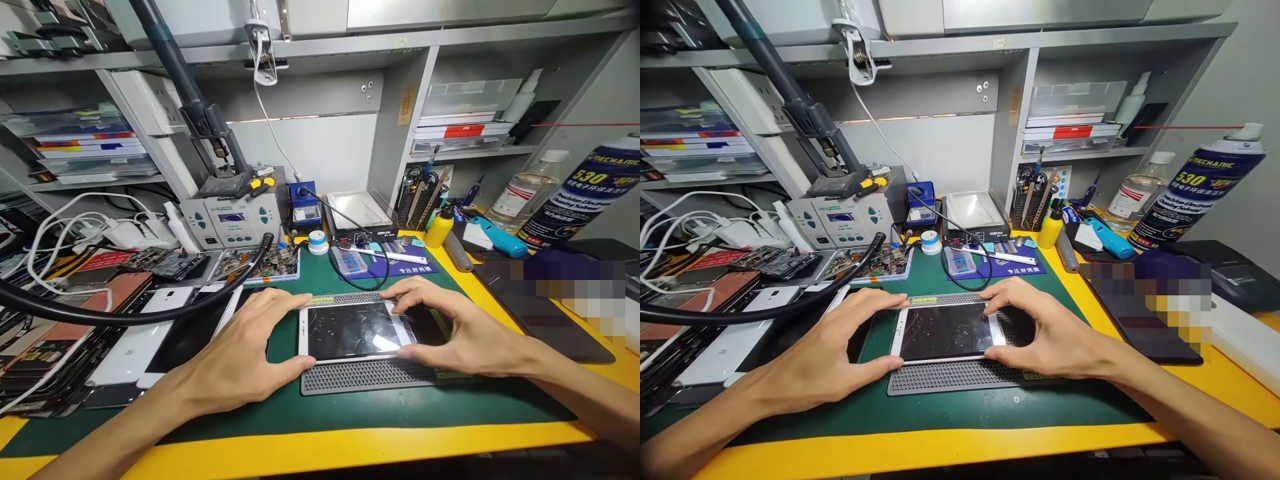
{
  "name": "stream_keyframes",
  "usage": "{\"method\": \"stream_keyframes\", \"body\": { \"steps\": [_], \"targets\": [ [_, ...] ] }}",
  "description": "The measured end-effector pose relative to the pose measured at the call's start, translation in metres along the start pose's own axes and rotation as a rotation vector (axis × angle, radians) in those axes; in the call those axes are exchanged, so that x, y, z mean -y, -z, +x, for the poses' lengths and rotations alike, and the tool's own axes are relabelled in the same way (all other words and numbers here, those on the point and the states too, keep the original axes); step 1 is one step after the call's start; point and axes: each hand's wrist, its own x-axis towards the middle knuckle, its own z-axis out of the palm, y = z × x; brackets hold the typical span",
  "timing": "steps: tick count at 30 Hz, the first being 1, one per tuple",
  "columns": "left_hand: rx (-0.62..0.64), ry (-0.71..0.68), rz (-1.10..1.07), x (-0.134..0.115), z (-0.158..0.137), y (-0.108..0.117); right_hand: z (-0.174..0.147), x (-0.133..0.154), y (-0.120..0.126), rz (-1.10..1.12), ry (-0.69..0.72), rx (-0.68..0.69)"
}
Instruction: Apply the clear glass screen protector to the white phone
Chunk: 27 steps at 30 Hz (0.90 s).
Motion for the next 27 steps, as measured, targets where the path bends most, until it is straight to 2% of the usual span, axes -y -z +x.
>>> {"method": "stream_keyframes", "body": {
  "steps": [6, 11, 18, 27],
  "targets": [
    [0.011, 0.009, 0.037, 0.005, -0.003, -0.004, -0.001, -0.001, 0.001, -0.007, 0.015, 0.017],
    [-0.029, -0.018, 0.081, 0.01, -0.003, -0.008, -0.001, -0.003, 0.002, 0.006, -0.01, 0.024],
    [0.024, 0.025, 0.078, 0.002, -0.002, -0.005, -0.006, -0.007, 0.003, -0.008, -0.01, 0.052],
    [0.007, 0.002, 0.063, 0.001, -0.005, -0.006, -0.008, -0.014, 0.0, -0.037, -0.015, 0.041]
  ]
}}
